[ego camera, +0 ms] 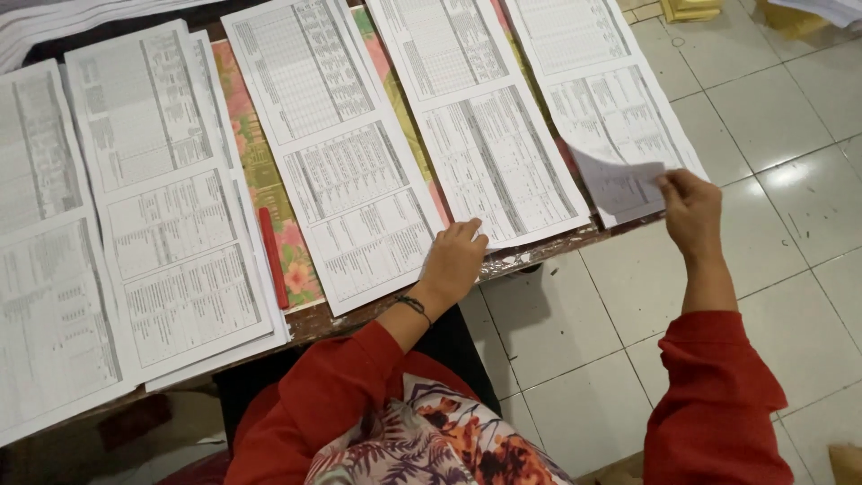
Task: The person sorts through a large stack of printed papers on a table, picking them up, flipping them over, and placing them into separate piles. They occasionally use a red pen to point at or mark sections on the documents while organizing them.
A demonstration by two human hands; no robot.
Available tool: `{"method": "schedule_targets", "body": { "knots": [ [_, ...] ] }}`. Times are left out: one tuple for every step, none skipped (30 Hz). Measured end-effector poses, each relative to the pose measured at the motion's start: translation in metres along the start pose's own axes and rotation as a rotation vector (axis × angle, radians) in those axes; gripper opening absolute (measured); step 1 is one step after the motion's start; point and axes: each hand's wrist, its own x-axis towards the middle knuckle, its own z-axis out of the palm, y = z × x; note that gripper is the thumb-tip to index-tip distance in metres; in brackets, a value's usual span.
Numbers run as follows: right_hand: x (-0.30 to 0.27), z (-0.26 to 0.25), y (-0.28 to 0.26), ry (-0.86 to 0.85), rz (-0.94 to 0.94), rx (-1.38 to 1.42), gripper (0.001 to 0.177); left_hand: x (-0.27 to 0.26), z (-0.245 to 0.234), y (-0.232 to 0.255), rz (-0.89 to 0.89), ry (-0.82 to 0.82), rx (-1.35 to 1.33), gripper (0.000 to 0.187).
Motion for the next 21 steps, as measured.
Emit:
{"method": "schedule_targets", "body": {
  "knots": [
    [0.002, 0.004, -0.015, -0.005, -0.006, 0.002, 0.014, 0.002, -0.003, -0.001, -0.007, 0.004, 0.003, 0.021],
    [0.002, 0.008, -0.029, 0.047, -0.089, 0.047, 0.013, 0.002, -0.007, -0.002, -0.003, 0.056, -0.092, 0.019],
    [0.002, 0.012, -0.044, 0.1, -0.172, 0.093, 0.016, 0.003, -0.01, -0.003, 0.002, 0.108, -0.188, 0.019],
    [0.002, 0.024, -0.048, 0.098, -0.176, 0.097, 0.016, 0.003, 0.001, -0.008, -0.001, 0.11, -0.183, 0.019],
    [0.003, 0.036, -0.052, 0.105, -0.264, 0.075, 0.017, 0.003, 0.011, -0.013, -0.063, 0.089, -0.149, 0.014],
    [0.003, 0.047, -0.056, 0.11, -0.352, 0.052, 0.02, 0.004, 0.023, -0.018, -0.124, 0.069, -0.116, 0.011],
    [-0.002, 0.064, -0.064, 0.109, -0.356, 0.055, 0.02, 0.005, 0.018, -0.017, -0.127, 0.072, -0.113, 0.011],
    [-0.008, 0.081, -0.071, 0.048, -0.438, 0.116, 0.022, 0.007, 0.013, -0.015, -0.128, 0.074, -0.133, 0.012],
    [-0.013, 0.099, -0.08, -0.012, -0.519, 0.178, 0.026, 0.008, 0.009, -0.014, -0.129, 0.076, -0.153, 0.012],
    [-0.023, 0.111, -0.082, -0.013, -0.523, 0.181, 0.026, 0.008, 0.003, -0.012, -0.132, 0.079, -0.149, 0.012],
    [-0.032, 0.124, -0.085, -0.056, -0.578, 0.083, 0.024, 0.008, -0.003, -0.011, -0.105, 0.078, -0.142, 0.012],
    [-0.044, 0.137, -0.087, -0.101, -0.63, -0.014, 0.023, 0.006, -0.008, -0.009, -0.08, 0.074, -0.136, 0.012],
    [-0.05, 0.141, -0.087, -0.104, -0.632, -0.01, 0.023, 0.004, -0.008, -0.008, -0.084, 0.074, -0.133, 0.012],
    [-0.055, 0.145, -0.086, -0.125, -0.576, -0.02, 0.021, 0.002, -0.009, -0.007, -0.087, 0.079, -0.153, 0.013],
    [-0.061, 0.149, -0.086, -0.147, -0.52, -0.029, 0.019, 0.0, -0.009, -0.006, -0.089, 0.083, -0.172, 0.013],
    [-0.06, 0.148, -0.08, -0.15, -0.52, -0.027, 0.019, -0.001, -0.009, -0.007, -0.092, 0.082, -0.172, 0.013],
    [-0.059, 0.146, -0.074, -0.138, -0.452, -0.005, 0.016, -0.001, -0.009, -0.008, -0.096, 0.071, -0.229, 0.012],
    [-0.059, 0.145, -0.067, -0.125, -0.384, 0.017, 0.014, -0.002, -0.009, -0.009, -0.098, 0.059, -0.287, 0.012],
    [-0.056, 0.145, -0.054, -0.128, -0.384, 0.018, 0.014, -0.001, -0.011, -0.007, -0.101, 0.059, -0.287, 0.012],
    [-0.053, 0.146, -0.041, -0.087, -0.353, 0.011, 0.009, 0.002, -0.014, -0.006, -0.117, 0.062, -0.323, 0.012],
    [-0.049, 0.146, -0.029, -0.046, -0.322, 0.005, 0.007, 0.004, -0.017, -0.005, -0.133, 0.066, -0.359, 0.012]
  ]
}}
